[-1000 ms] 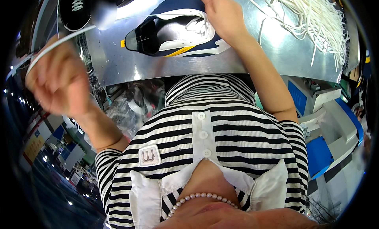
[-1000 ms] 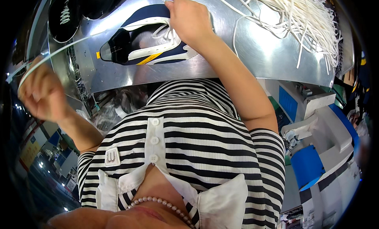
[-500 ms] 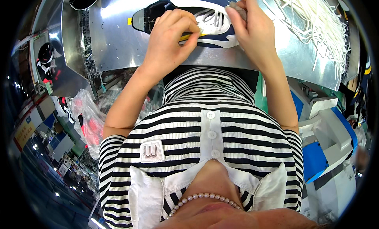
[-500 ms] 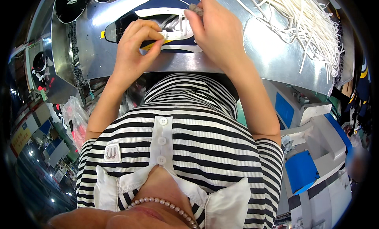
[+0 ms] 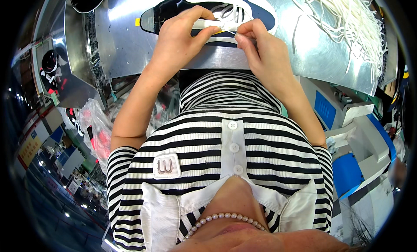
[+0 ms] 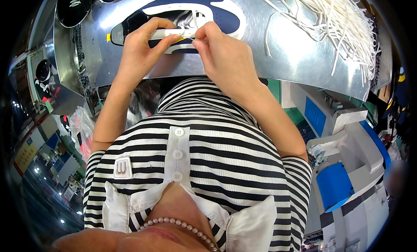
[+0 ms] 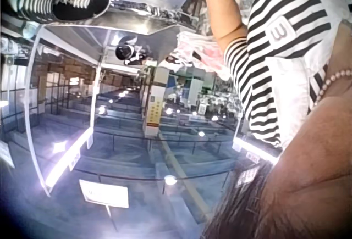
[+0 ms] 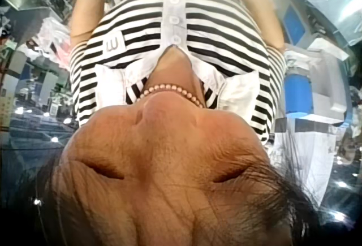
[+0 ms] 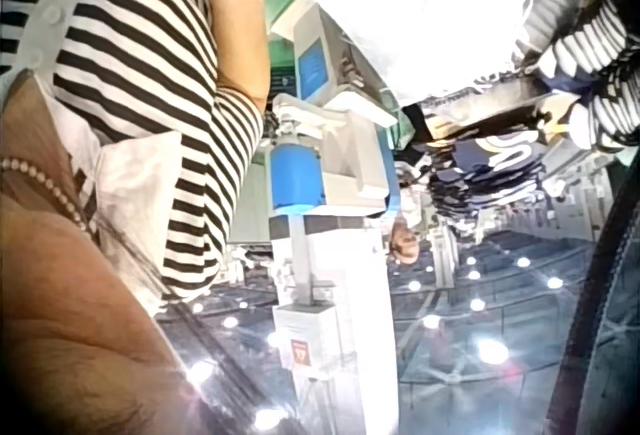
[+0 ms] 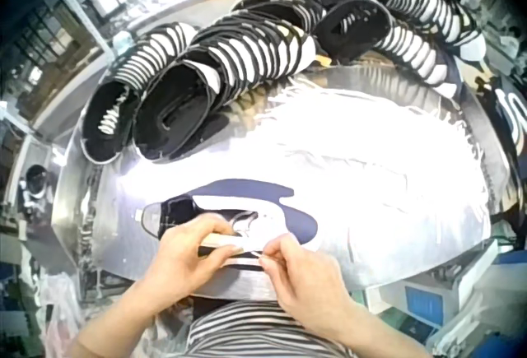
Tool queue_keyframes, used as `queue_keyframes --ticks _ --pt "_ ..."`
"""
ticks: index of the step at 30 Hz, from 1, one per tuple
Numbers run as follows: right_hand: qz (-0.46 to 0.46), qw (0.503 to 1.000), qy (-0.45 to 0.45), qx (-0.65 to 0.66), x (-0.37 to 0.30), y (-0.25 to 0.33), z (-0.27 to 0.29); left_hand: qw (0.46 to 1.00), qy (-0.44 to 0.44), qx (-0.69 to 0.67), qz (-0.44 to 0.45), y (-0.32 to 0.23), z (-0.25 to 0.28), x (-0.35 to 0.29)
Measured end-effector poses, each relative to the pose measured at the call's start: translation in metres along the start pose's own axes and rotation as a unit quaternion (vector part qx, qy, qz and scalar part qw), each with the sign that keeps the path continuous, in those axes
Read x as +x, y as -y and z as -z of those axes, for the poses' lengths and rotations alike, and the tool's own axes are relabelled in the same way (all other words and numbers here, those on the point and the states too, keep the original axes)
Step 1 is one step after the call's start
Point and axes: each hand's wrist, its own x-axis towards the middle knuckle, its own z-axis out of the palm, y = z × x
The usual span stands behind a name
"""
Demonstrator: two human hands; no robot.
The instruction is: The person laces two sneakers by hand on a metal table, pulling long white laces through the eyelets one by one.
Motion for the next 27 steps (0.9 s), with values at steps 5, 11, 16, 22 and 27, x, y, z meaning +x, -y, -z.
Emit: queue_keyframes --ticks 5,11,16,22,27 --pt "-0.007 1.0 0.006 -0.012 0.003 -0.005 -0.004 0.999 0.007 -0.026 -0.02 0.003 0.0 0.001" --pt "-0.054 0.998 -0.026 -0.036 0.016 -0.004 -0.034 0.998 -0.017 -0.04 -0.037 -0.001 -0.017 -0.008" --pt "-0.022 0.995 0.053 -0.079 0.007 0.005 0.007 0.994 -0.07 0.006 -0.081 -0.001 -0.019 -0.018" --pt "0.218 0.976 -0.005 -0.017 0.044 0.021 0.007 0.972 -0.105 0.029 -0.206 0.008 -0.024 -0.019" --pt "0.065 0.967 0.194 -0.15 0.053 0.015 0.012 0.956 -0.116 0.048 -0.266 0.018 -0.02 -0.03"
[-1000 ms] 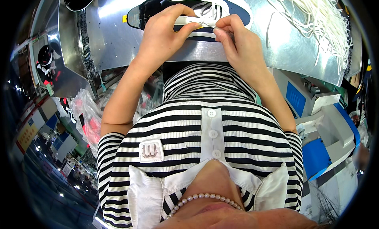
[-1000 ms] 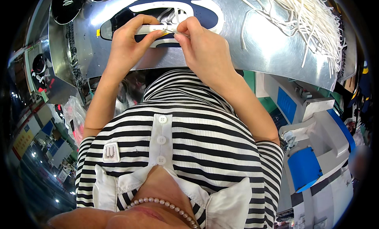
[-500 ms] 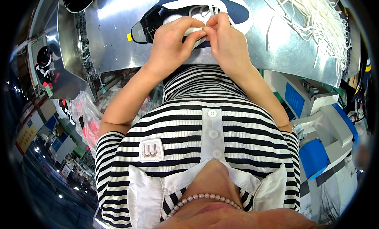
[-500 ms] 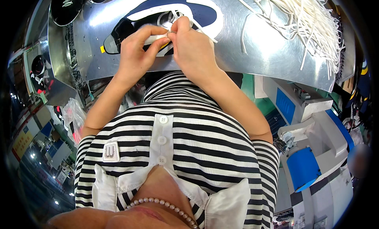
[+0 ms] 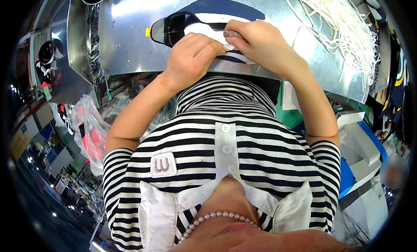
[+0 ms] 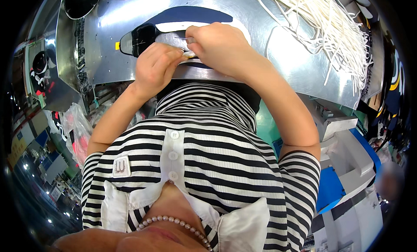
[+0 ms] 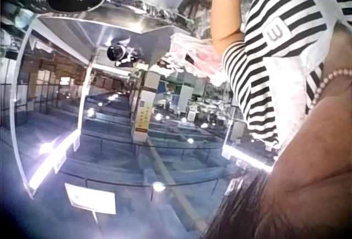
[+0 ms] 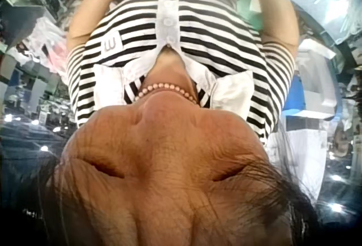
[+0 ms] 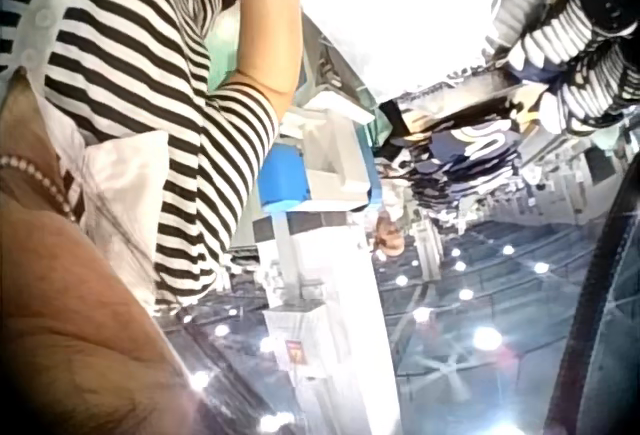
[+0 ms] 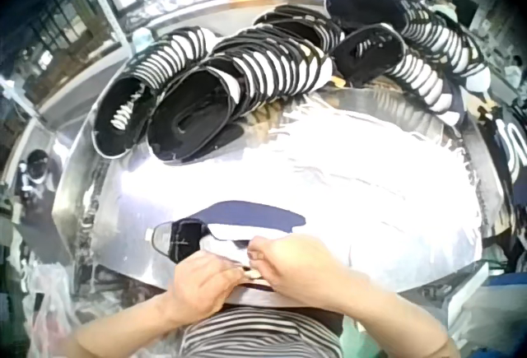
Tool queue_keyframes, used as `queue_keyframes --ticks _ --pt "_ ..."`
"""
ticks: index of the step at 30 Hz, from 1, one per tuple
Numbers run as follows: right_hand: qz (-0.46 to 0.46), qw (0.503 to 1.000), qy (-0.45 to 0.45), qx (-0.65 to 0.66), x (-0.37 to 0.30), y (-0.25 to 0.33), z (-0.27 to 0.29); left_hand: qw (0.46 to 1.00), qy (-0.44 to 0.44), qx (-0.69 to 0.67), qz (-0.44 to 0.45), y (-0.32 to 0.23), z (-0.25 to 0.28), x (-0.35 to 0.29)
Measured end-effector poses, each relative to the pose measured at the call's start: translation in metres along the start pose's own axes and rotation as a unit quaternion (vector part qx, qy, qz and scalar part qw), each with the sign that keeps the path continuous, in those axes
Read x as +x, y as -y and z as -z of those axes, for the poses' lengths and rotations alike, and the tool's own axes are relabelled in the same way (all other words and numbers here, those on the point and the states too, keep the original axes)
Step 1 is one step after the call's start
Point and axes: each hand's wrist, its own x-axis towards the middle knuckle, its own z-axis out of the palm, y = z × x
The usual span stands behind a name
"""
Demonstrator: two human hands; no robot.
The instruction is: The person laces two sneakers by hand on a metal table, pulling long white laces through the eyelets one by one.
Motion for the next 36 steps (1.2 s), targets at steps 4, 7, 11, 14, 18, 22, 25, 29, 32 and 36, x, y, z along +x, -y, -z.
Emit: queue_keyframes --ticks 4,7,11,14,18,22,25,29,32,36 --pt "0.008 0.994 -0.031 0.102 0.001 -0.008 -0.007 0.999 0.01 -0.029 -0.015 0.003 -0.001 0.003" --pt "0.035 0.983 -0.123 0.131 -0.008 -0.004 -0.009 0.999 0.024 -0.047 0.007 0.002 0.0 0.005" --pt "0.065 0.94 -0.308 0.13 -0.011 0.009 0.051 0.996 0.056 -0.053 0.054 0.001 0.005 0.004" --pt "0.076 0.931 -0.276 0.228 -0.009 -0.015 0.071 0.986 0.077 -0.106 0.105 0.002 0.011 0.012" --pt "0.012 0.956 -0.107 0.272 0.011 -0.011 0.011 0.915 0.036 -0.285 0.285 -0.003 0.014 0.011" --pt "-0.019 0.95 -0.05 0.308 0.02 -0.007 0.002 0.887 -0.019 -0.294 0.356 0.002 0.006 0.023" --pt "-0.023 0.951 -0.047 0.304 0.024 -0.011 0.004 0.885 0.037 -0.218 0.41 0.0 0.011 0.029" --pt "-0.013 0.934 -0.098 0.343 0.017 -0.017 0.002 0.881 -0.039 -0.22 0.416 -0.004 0.0 0.027" --pt "-0.015 0.94 -0.15 0.305 0.006 -0.014 0.003 0.888 -0.079 -0.206 0.404 -0.006 -0.005 0.025" --pt "-0.041 0.965 -0.162 0.203 -0.016 0.0 0.001 0.898 -0.078 -0.177 0.394 -0.005 -0.005 0.022"
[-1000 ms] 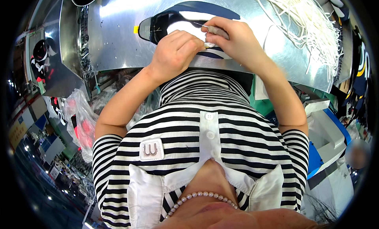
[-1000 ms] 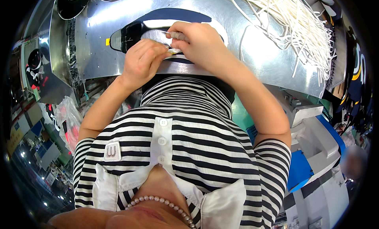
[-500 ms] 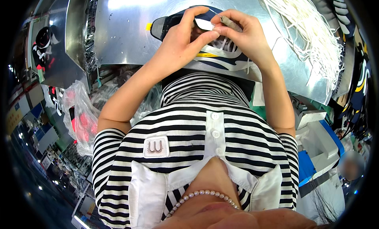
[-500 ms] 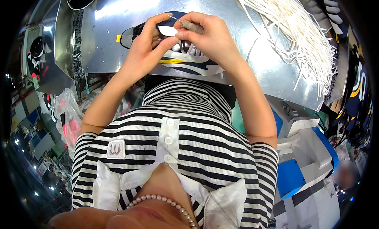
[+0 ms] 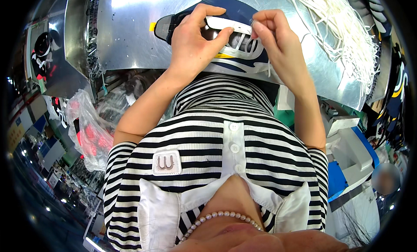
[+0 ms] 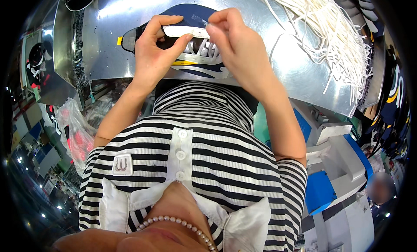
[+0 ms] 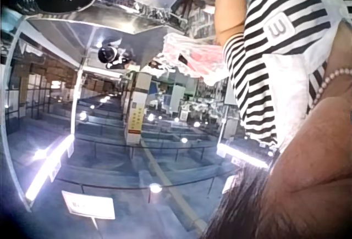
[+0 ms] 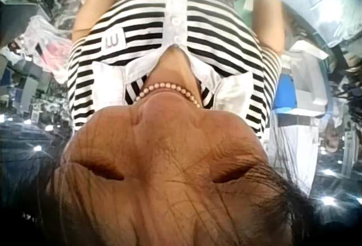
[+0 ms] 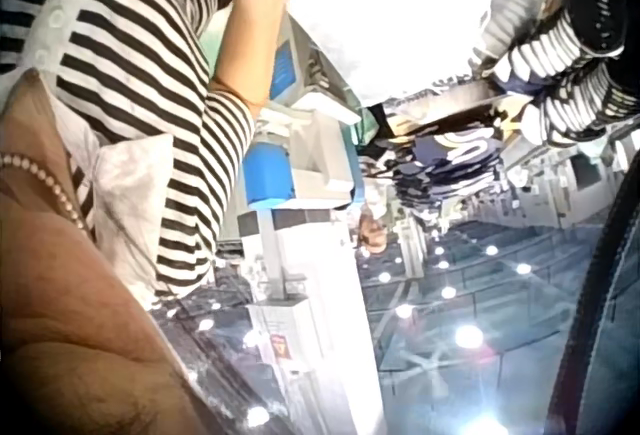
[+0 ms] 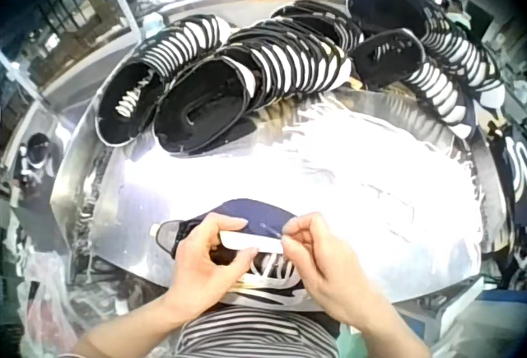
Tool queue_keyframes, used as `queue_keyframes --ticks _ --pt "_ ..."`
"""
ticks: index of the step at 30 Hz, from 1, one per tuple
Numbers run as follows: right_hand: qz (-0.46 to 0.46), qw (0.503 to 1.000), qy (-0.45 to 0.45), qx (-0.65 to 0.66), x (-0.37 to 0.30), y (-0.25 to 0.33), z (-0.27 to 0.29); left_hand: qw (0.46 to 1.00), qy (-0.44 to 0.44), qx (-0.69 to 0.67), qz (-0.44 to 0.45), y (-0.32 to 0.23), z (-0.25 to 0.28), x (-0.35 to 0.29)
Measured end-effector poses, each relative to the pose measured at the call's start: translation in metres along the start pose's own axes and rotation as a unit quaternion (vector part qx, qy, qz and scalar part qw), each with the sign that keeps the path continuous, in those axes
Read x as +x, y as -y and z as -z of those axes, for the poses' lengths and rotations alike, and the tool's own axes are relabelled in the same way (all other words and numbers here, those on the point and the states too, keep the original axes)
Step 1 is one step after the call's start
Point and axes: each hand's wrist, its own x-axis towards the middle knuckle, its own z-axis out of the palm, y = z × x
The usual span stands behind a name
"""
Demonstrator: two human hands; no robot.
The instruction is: The person laces two sneakers by hand on a metal table, pulling long white laces through the eyelets one by one.
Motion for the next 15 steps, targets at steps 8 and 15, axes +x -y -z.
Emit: queue_keyframes --ticks 8,15 --pt "0.052 0.986 0.051 -0.153 -0.004 0.002 0.001 0.999 0.03 0.01 -0.007 -0.002 0.001 -0.002" --pt "0.207 0.903 -0.082 -0.367 0.018 -0.005 -0.039 0.995 0.075 -0.059 0.036 -0.012 -0.006 -0.004"
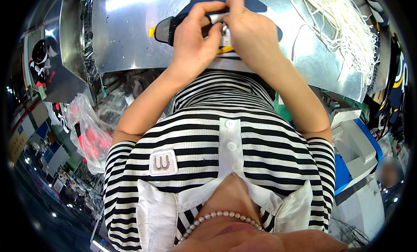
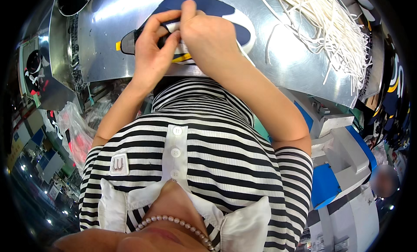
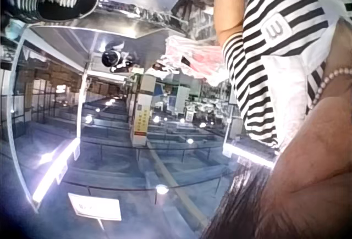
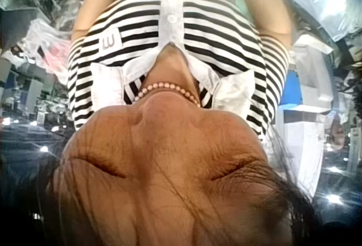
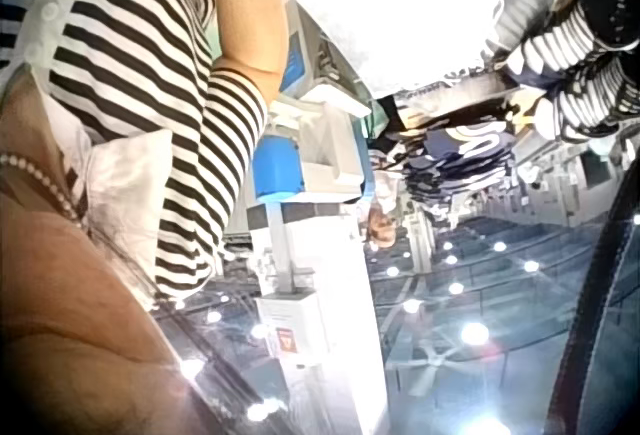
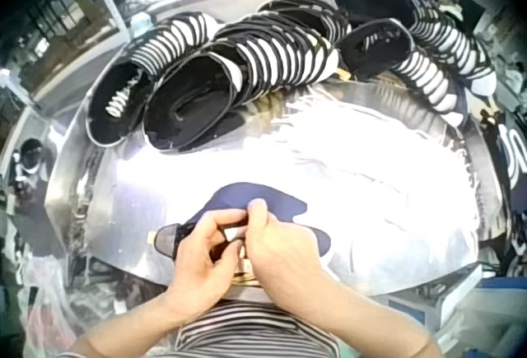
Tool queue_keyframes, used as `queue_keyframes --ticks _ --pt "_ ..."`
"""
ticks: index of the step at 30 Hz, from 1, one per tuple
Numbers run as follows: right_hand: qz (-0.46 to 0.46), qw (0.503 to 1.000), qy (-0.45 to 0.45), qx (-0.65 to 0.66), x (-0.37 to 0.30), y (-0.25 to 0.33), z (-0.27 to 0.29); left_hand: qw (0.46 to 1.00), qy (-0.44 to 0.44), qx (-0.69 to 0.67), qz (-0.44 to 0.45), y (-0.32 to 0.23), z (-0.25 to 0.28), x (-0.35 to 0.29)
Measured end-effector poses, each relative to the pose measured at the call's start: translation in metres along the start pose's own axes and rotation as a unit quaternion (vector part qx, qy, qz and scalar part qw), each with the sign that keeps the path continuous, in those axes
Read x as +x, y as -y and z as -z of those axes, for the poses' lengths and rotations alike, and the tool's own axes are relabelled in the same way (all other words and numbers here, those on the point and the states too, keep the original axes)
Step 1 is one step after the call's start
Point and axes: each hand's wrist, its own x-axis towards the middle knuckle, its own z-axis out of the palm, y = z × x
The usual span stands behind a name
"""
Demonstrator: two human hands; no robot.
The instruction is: The person laces two sneakers by hand on a metal table, pulling long white laces through the eyelets one by one.
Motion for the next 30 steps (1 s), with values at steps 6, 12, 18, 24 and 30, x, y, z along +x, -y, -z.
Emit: queue_keyframes --ticks 6,12,18,24,30 --pt "-0.048 0.998 0.017 0.044 -0.012 -0.014 0.042 0.985 0.016 -0.162 0.058 0.002 0.006 0.013" --pt "-0.262 0.956 0.032 0.127 -0.037 -0.022 0.072 0.993 -0.061 -0.086 0.044 0.001 -0.001 0.024" --pt "-0.181 0.976 -0.026 0.117 -0.035 -0.052 0.021 0.977 0.009 -0.203 0.071 -0.002 0.006 0.033" --pt "-0.164 0.969 -0.062 0.172 -0.042 -0.065 0.011 0.968 0.133 -0.207 0.044 0.001 0.039 0.03" --pt "-0.254 0.848 -0.107 0.452 -0.029 -0.04 0.04 0.891 0.04 0.39 -0.228 -0.037 0.008 0.0"
